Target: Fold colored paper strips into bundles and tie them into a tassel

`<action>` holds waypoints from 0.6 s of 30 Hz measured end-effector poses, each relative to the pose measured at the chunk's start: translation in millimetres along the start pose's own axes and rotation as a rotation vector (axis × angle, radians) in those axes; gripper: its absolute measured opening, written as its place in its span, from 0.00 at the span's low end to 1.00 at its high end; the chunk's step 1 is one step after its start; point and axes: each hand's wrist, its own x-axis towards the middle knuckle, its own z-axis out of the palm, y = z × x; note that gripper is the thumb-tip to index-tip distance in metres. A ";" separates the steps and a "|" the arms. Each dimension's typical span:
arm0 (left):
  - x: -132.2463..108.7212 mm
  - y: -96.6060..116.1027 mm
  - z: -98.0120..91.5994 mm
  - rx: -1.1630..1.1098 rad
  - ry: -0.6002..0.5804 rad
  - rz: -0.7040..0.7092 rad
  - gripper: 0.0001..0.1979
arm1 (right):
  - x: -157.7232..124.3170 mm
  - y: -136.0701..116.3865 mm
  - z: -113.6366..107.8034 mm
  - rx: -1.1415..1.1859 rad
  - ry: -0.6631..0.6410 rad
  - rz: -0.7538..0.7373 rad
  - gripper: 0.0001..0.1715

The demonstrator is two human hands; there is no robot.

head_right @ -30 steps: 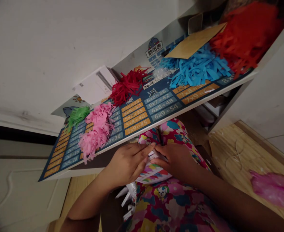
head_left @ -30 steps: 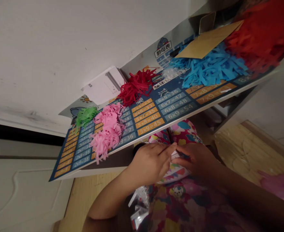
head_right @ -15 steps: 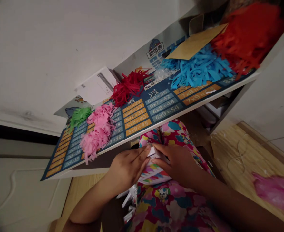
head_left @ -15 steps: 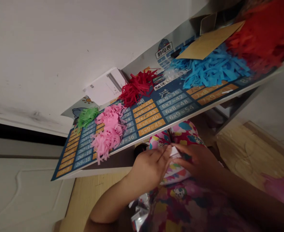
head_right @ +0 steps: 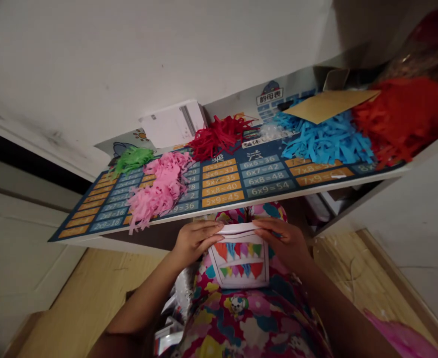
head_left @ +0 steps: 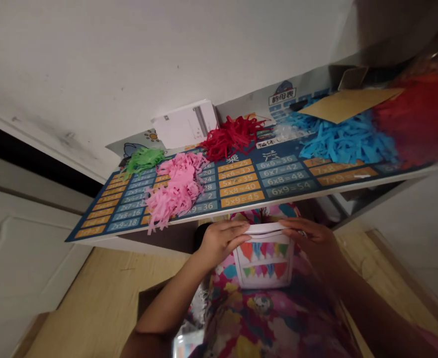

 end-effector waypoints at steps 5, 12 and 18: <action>-5.0 -8.0 11.6 -0.103 0.119 -0.126 0.10 | 9.5 23.6 5.6 -0.028 0.009 0.045 0.14; -3.7 -20.1 21.4 0.051 0.212 -0.186 0.09 | 42.1 5.6 -14.6 -0.234 0.118 -0.131 0.18; -11.1 -25.9 36.0 0.142 0.277 -0.250 0.15 | 157.5 -24.1 -120.5 -0.140 0.658 0.004 0.08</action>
